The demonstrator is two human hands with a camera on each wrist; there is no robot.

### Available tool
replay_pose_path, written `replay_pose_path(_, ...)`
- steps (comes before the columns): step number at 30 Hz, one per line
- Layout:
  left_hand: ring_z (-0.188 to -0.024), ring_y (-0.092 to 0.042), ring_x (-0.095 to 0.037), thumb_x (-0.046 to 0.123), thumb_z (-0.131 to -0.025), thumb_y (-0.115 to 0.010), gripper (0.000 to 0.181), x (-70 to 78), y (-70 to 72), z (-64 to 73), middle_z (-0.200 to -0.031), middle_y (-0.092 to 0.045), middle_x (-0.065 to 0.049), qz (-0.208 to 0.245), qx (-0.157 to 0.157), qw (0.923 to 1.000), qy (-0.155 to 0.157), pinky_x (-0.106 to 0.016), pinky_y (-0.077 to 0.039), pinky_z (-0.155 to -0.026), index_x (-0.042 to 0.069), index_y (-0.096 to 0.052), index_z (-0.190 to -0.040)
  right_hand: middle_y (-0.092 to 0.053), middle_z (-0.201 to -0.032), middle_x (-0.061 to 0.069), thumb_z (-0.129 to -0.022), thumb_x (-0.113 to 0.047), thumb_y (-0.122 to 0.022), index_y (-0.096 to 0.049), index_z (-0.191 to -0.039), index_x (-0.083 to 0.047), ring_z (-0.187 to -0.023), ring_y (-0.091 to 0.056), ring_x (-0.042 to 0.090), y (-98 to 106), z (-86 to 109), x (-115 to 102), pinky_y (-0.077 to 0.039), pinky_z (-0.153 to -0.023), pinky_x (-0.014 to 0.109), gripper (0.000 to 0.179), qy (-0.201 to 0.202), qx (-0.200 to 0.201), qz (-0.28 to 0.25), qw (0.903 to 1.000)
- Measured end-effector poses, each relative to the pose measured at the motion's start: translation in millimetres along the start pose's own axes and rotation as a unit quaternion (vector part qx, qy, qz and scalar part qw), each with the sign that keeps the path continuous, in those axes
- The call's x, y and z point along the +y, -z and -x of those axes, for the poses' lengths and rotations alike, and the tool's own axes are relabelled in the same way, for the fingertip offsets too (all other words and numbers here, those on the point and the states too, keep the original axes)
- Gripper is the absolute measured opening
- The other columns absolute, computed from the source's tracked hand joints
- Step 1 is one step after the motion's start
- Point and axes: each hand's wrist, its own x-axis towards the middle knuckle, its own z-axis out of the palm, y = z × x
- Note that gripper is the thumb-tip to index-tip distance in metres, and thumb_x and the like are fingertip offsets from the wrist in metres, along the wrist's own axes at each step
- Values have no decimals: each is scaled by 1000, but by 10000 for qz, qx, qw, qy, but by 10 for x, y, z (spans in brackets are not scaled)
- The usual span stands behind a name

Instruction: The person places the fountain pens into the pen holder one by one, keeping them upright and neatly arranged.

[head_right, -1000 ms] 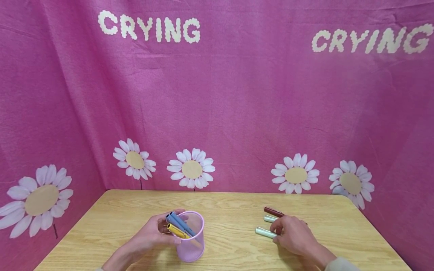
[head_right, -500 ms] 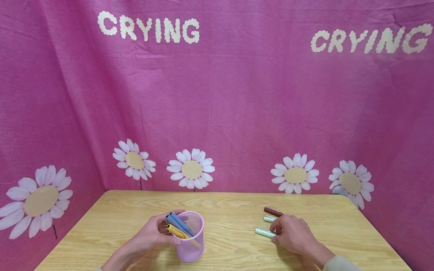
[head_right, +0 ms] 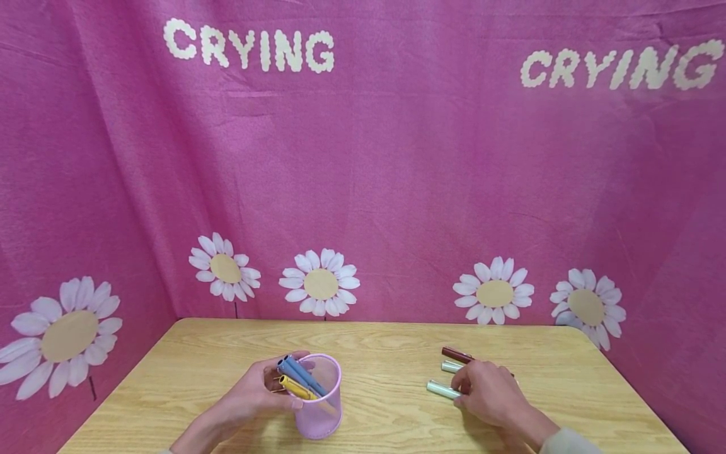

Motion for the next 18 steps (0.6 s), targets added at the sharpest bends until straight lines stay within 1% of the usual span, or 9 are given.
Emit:
replay_pose_path(4,-108,-66,-26,5,-84,-87,75,-2,-1,-3,-129,-68,-21,14,-19,10000,-19,-31,-54,-93,-8,-52,-149,-57,-71,-22,-74,-16,-93,-75,-80,-28,-68,-47,0,3,-2,-16,-39,-59,27,23,-86,-104,-37,9999)
replay_pose_path(7,-107,-66,-26,5,-84,-87,74,-4,0,-7,-125,-70,-19,-2,-21,10000,-39,-31,-54,-93,-8,-53,-148,-59,-72,-23,-74,-17,-94,-76,-81,-28,-69,-49,0,8,1,-32,-41,-60,28,22,-106,-155,-72,9998)
replay_pose_path(11,-107,-66,-26,6,-84,-87,75,-3,0,-7,-121,-71,-14,-23,-2,10000,-36,-31,-54,-92,-8,-53,-148,-60,-72,-23,-74,-18,-94,-77,-82,-29,-70,-51,1,16,7,-60,-42,-61,29,21,-95,-139,-79,9998)
replay_pose_path(18,-108,-66,-26,5,-84,-87,74,-7,2,-5,-125,-70,-17,-6,3,10000,-40,-30,-54,-93,-8,-53,-148,-61,-73,-24,-75,-19,-94,-78,-82,-28,-72,-54,0,21,8,-119,-45,-62,29,20,-20,-55,-74,10000)
